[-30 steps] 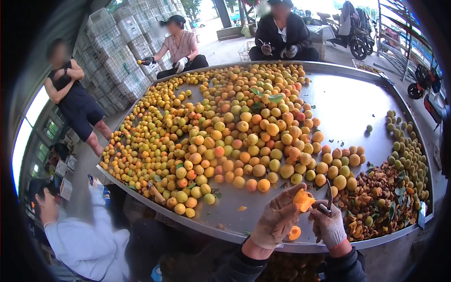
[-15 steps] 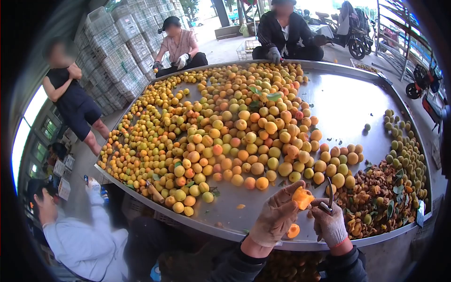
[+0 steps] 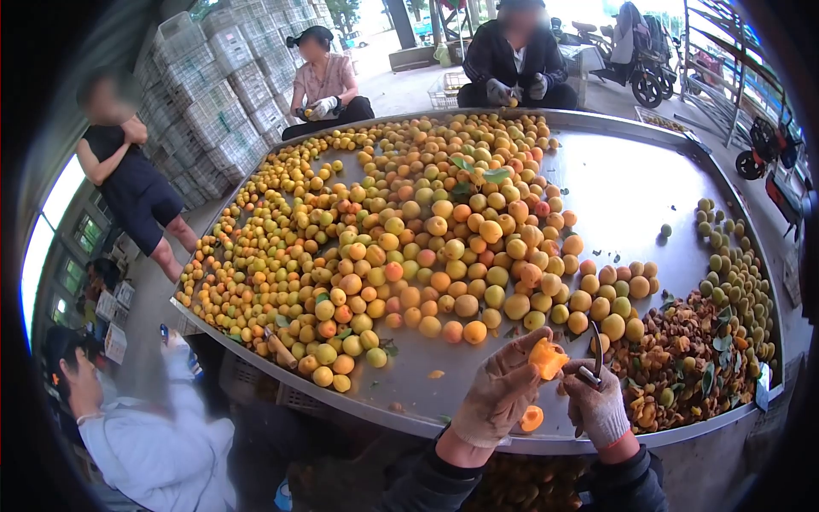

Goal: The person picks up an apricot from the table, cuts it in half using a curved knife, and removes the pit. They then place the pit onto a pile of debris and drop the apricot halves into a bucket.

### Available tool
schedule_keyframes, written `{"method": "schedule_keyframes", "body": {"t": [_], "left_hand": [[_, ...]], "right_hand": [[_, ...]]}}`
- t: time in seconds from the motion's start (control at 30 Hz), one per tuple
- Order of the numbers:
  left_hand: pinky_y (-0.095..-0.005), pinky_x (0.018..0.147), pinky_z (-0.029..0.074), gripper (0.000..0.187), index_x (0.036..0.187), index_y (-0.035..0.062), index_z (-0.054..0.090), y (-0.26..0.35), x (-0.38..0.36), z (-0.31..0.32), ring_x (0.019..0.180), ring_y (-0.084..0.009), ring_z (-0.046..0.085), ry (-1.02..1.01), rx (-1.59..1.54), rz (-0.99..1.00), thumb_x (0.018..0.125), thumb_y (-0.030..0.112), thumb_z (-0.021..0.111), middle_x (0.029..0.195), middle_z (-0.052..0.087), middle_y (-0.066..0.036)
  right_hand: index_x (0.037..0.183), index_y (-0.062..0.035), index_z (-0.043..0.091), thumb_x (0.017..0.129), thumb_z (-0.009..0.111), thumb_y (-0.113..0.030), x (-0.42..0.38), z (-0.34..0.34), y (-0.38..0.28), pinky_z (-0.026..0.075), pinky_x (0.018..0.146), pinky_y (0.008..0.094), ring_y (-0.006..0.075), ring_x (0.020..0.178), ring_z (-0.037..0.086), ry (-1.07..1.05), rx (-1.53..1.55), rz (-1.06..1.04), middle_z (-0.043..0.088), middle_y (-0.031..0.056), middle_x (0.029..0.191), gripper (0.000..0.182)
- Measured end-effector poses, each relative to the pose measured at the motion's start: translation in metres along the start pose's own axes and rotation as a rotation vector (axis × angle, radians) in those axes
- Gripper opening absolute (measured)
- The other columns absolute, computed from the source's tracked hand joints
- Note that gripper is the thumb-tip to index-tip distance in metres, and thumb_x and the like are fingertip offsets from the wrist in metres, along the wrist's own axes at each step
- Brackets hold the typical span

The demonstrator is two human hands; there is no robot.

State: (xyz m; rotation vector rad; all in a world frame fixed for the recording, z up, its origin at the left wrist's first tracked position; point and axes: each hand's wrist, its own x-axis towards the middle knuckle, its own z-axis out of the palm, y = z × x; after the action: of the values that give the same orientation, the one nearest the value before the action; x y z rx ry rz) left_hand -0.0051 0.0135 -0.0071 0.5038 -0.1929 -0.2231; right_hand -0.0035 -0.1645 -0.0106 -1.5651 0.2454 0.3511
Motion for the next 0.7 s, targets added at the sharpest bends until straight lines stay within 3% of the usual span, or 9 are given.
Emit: {"method": "schedule_keyframes", "body": {"t": [0.23, 0.33, 0.7], "left_hand": [[-0.0383, 0.098, 0.045, 0.046, 0.135, -0.0018, 0.046, 0.0, -0.002, -0.006, 0.111, -0.0235, 0.058, 0.005, -0.018, -0.007, 0.092, 0.01, 0.057, 0.12, 0.059, -0.014], [-0.0386, 0.099, 0.045, 0.046, 0.135, -0.0023, 0.046, 0.0, -0.001, -0.006, 0.111, -0.0238, 0.058, 0.004, -0.022, -0.024, 0.092, 0.01, 0.057, 0.119, 0.06, -0.014], [-0.037, 0.094, 0.048, 0.047, 0.135, 0.0008, 0.047, -0.002, 0.0, 0.005, 0.108, -0.0254, 0.059, 0.026, 0.006, -0.014, 0.091, 0.011, 0.059, 0.118, 0.06, -0.015]], "right_hand": [[0.102, -0.0016, 0.059, 0.085, 0.06, -0.006, 0.002, 0.003, 0.002, 0.036, 0.034, 0.0214, 0.009, 0.038, 0.048, 0.005, 0.011, 0.023, 0.059, 0.0031, 0.065, 0.018], [0.104, -0.002, 0.063, 0.084, 0.061, -0.01, 0.0, 0.003, -0.003, 0.039, 0.041, 0.0236, 0.0098, 0.044, 0.05, 0.018, 0.008, 0.057, 0.053, 0.0014, 0.06, 0.021], [0.103, -0.0018, 0.063, 0.084, 0.06, -0.008, -0.003, -0.002, -0.002, 0.04, 0.042, 0.0237, 0.0096, 0.045, 0.051, 0.006, 0.018, 0.017, 0.054, 0.0014, 0.061, 0.02]]}}
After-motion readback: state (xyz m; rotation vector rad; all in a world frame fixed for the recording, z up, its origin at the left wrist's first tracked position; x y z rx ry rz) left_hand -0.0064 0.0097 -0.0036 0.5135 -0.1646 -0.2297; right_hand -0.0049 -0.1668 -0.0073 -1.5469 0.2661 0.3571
